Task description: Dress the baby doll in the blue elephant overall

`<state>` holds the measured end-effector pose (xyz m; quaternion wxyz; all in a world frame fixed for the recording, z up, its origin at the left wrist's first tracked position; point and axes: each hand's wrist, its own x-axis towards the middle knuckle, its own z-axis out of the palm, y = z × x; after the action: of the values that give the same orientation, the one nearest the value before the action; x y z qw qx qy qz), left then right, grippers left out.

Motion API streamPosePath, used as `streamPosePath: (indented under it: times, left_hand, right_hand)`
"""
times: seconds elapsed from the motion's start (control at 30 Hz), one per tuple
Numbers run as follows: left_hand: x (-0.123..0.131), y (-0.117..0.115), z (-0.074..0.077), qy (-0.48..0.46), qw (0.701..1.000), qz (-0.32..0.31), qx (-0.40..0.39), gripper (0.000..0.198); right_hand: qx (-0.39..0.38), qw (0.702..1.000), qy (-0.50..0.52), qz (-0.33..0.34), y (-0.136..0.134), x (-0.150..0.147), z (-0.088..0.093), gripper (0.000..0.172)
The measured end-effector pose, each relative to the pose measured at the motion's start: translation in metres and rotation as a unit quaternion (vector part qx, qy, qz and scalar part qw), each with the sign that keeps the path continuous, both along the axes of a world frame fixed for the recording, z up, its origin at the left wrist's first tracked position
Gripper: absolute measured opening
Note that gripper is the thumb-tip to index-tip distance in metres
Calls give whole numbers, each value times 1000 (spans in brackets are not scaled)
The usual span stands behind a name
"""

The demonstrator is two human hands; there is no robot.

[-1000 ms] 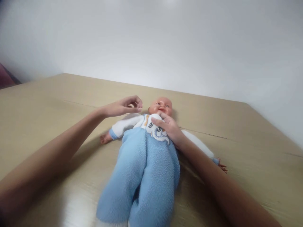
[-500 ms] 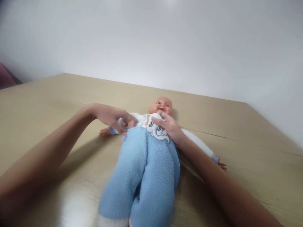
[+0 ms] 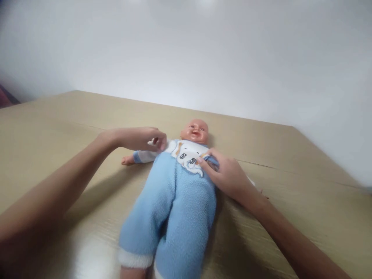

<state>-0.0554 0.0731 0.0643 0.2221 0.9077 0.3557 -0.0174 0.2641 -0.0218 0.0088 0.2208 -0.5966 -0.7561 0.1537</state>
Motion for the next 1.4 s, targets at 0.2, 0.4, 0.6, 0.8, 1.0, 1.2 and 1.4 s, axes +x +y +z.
streamPosePath:
  times: [0.2, 0.4, 0.6, 0.8, 1.0, 1.2, 1.4]
  left_hand:
    - [38, -33, 5, -174, 979, -56, 94, 18]
    - [113, -45, -17, -112, 975, -104, 158, 42]
    - [149, -34, -41, -84, 977, -78, 182, 23]
    - [145, -30, -57, -262, 943, -135, 156, 17]
    - [141, -34, -57, -363, 894, -195, 175, 26]
    - [134, -36, -59, -365, 851, -194, 323, 36]
    - [129, -41, -57, -331, 866, -169, 336, 43]
  right_hand:
    - [174, 982, -55, -46, -40, 60, -41, 36]
    - [174, 978, -55, -97, -77, 101, -80, 68]
    - [81, 983, 42, -156, -84, 118, -81, 70]
    - [40, 923, 282, -259, -71, 96, -47, 70]
    - [110, 861, 475, -147, -31, 61, -31, 51]
    - [98, 888, 447, -54, -7, 30, -49, 55]
    - [183, 948, 259, 8, -29, 17, -58, 33]
